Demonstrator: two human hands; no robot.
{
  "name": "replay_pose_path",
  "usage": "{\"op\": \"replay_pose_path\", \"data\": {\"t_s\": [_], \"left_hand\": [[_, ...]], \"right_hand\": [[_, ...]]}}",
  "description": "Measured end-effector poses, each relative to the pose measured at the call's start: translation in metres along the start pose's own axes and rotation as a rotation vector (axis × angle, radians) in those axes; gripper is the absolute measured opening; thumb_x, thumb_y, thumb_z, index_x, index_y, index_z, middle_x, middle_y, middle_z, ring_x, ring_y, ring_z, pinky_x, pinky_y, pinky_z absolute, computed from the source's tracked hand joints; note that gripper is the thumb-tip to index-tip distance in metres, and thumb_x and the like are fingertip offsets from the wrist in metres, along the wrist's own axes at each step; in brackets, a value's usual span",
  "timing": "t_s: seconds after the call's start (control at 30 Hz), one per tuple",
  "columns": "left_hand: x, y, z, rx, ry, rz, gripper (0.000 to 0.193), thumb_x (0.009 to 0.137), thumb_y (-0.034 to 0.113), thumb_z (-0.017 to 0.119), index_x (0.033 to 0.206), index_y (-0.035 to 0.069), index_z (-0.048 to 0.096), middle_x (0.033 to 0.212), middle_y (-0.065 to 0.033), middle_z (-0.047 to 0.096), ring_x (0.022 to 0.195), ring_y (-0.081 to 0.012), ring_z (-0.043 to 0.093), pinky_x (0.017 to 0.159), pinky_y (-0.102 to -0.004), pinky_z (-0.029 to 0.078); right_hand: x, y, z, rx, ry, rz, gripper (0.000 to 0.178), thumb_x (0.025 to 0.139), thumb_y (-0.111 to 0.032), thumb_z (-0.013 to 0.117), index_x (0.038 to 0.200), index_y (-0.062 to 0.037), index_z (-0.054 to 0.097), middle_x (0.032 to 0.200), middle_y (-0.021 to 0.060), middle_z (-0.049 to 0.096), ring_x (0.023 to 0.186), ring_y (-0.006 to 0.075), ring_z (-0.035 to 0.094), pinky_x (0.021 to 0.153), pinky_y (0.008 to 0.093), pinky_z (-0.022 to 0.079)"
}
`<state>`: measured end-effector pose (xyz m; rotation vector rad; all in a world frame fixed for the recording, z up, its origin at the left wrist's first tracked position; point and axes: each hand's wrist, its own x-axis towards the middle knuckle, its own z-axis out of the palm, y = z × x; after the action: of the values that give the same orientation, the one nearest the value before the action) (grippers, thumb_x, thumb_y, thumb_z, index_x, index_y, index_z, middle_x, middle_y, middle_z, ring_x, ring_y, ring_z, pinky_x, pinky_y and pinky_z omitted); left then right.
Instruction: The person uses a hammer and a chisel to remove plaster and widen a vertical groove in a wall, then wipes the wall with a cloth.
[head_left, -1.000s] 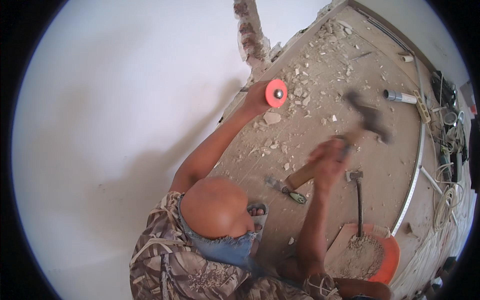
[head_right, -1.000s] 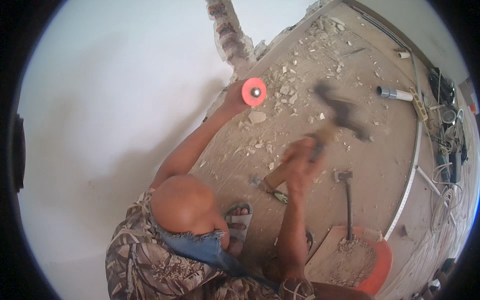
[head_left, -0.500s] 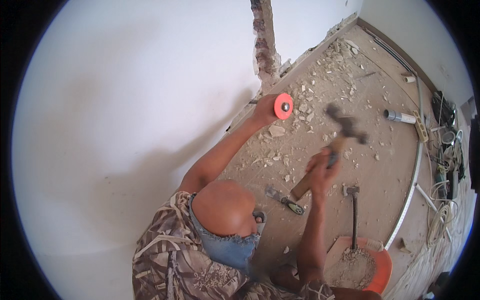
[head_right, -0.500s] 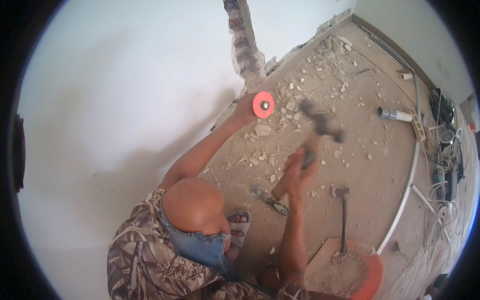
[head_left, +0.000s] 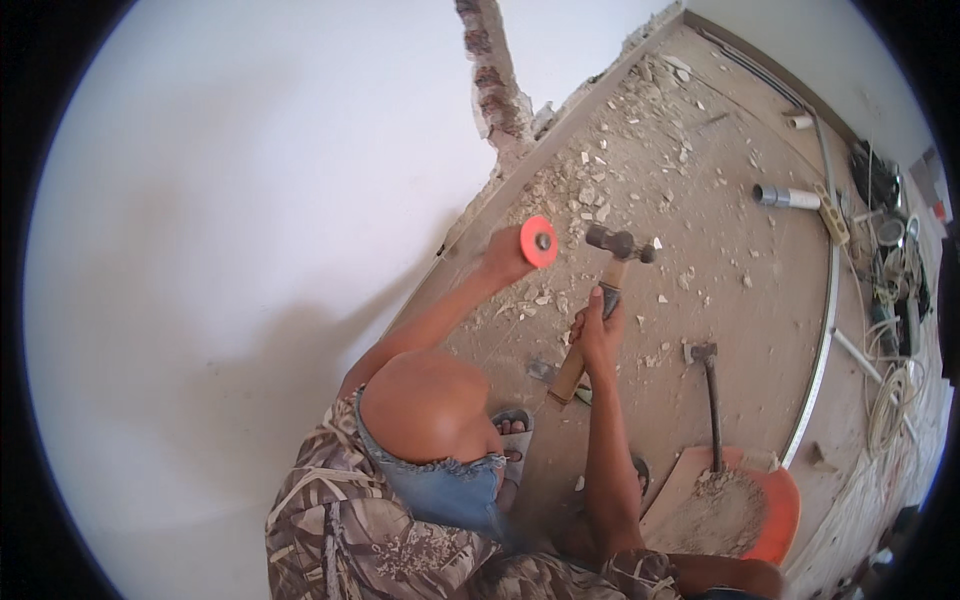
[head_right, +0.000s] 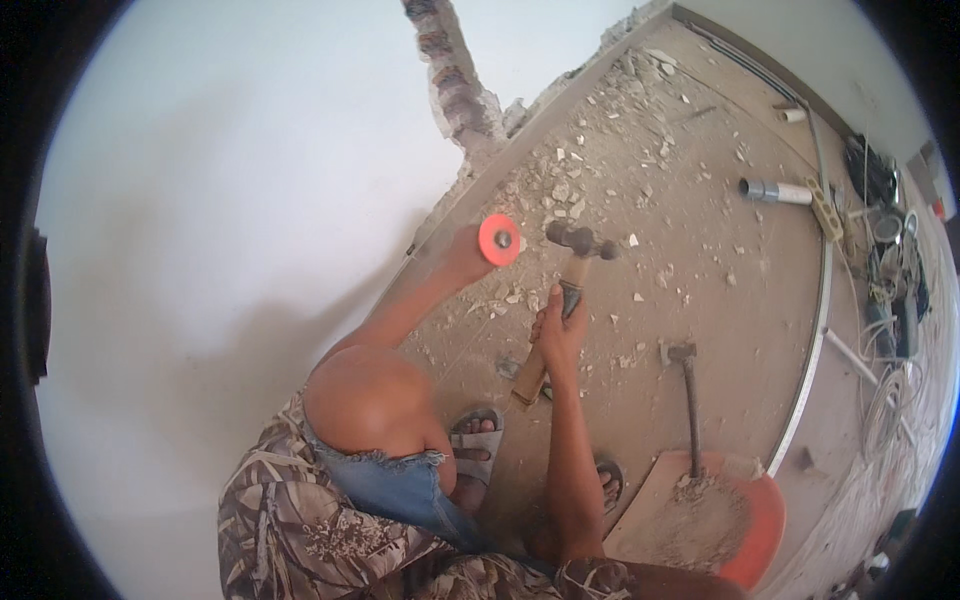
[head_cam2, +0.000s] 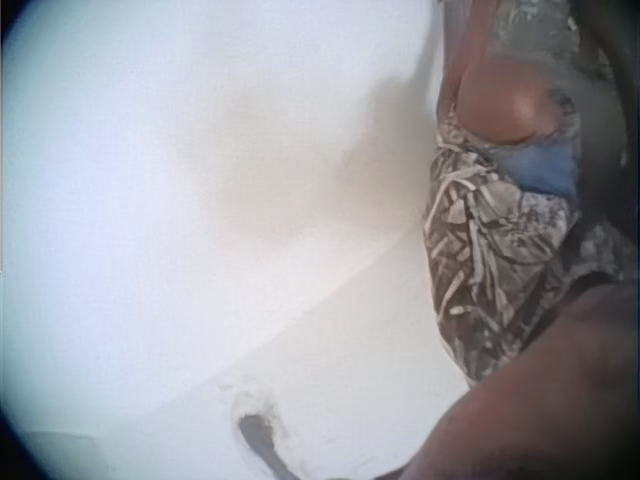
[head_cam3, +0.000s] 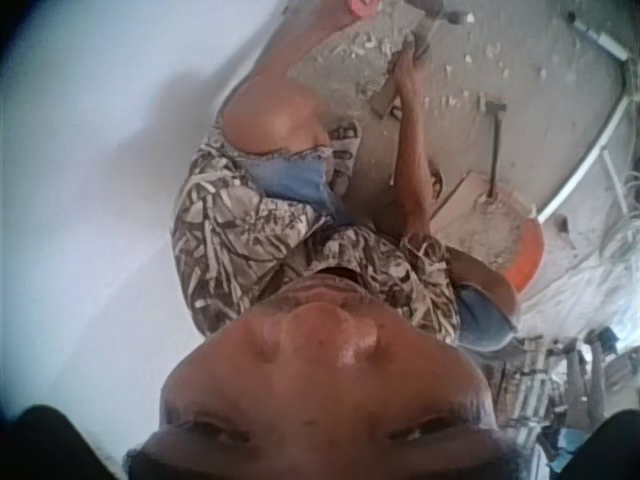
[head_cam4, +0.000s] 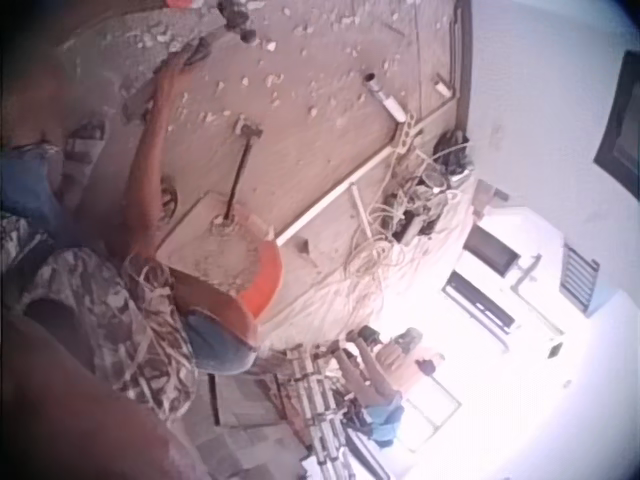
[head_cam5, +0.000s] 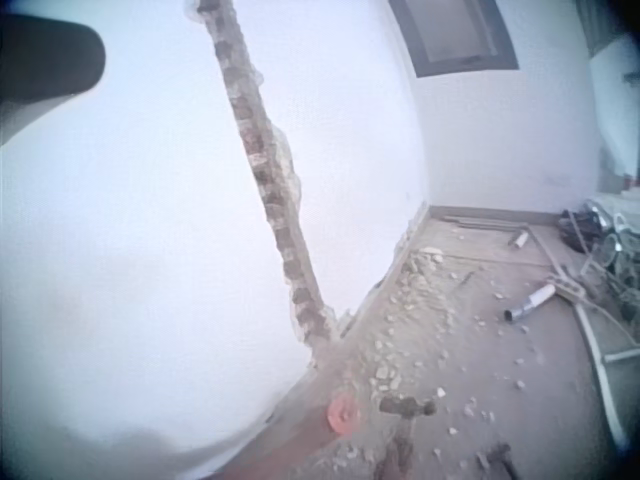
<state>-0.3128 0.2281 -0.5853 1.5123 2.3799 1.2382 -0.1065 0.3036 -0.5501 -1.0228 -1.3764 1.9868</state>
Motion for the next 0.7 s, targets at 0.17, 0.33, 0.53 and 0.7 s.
{"op": "replay_pose_path", "data": {"t_s": [0.17, 0.33, 0.53, 0.7], "left_hand": [[-0.014, -0.002, -0.011, 0.107, -0.043, 0.174, 0.032, 0.072, 0.023, 0.077, 0.097, 0.006, 0.067, 0.093, -0.0151, 0.069, 0.084, -0.0362, 0.065, 0.07, -0.0438, 0.051], [0.044, 0.015, -0.016, -0.007, 0.103, 0.371, 0.035, 0.069, 0.016, 0.078, 0.1, 0.004, 0.066, 0.095, -0.0128, 0.068, 0.087, -0.0352, 0.062, 0.075, -0.0449, 0.049], [0.063, 0.001, -0.029, 0.07, 0.053, 0.427, 0.033, 0.067, 0.012, 0.077, 0.098, 0.005, 0.066, 0.097, -0.0113, 0.067, 0.088, -0.0329, 0.062, 0.076, -0.0443, 0.048], [0.066, 0.006, -0.016, 0.127, 0.055, 0.408, 0.034, 0.068, 0.013, 0.078, 0.099, 0.006, 0.066, 0.097, -0.0109, 0.067, 0.088, -0.0326, 0.062, 0.077, -0.0446, 0.048]], "right_hand": [[-0.016, -0.029, -0.013, 0.157, 0.042, 0.051, 0.033, 0.101, -0.039, 0.052, 0.094, -0.008, 0.043, 0.061, 0.0015, 0.049, 0.046, 0.0097, 0.048, 0.041, 0.0265, 0.041], [-0.03, -0.069, -0.028, 0.308, 0.15, -0.023, 0.036, 0.1, -0.042, 0.052, 0.097, -0.007, 0.045, 0.062, 0.0023, 0.048, 0.046, 0.0116, 0.048, 0.043, 0.0276, 0.041], [-0.048, -0.112, -0.036, 0.445, 0.254, -0.27, 0.043, 0.1, -0.05, 0.048, 0.102, -0.0069, 0.047, 0.064, 0.0035, 0.048, 0.048, 0.0132, 0.048, 0.045, 0.0284, 0.043], [-0.037, -0.063, 0.001, 0.575, 0.438, -0.612, 0.047, 0.1, -0.054, 0.045, 0.103, -0.0068, 0.045, 0.072, 0.0045, 0.052, 0.057, 0.0129, 0.052, 0.046, 0.0271, 0.042]]}}
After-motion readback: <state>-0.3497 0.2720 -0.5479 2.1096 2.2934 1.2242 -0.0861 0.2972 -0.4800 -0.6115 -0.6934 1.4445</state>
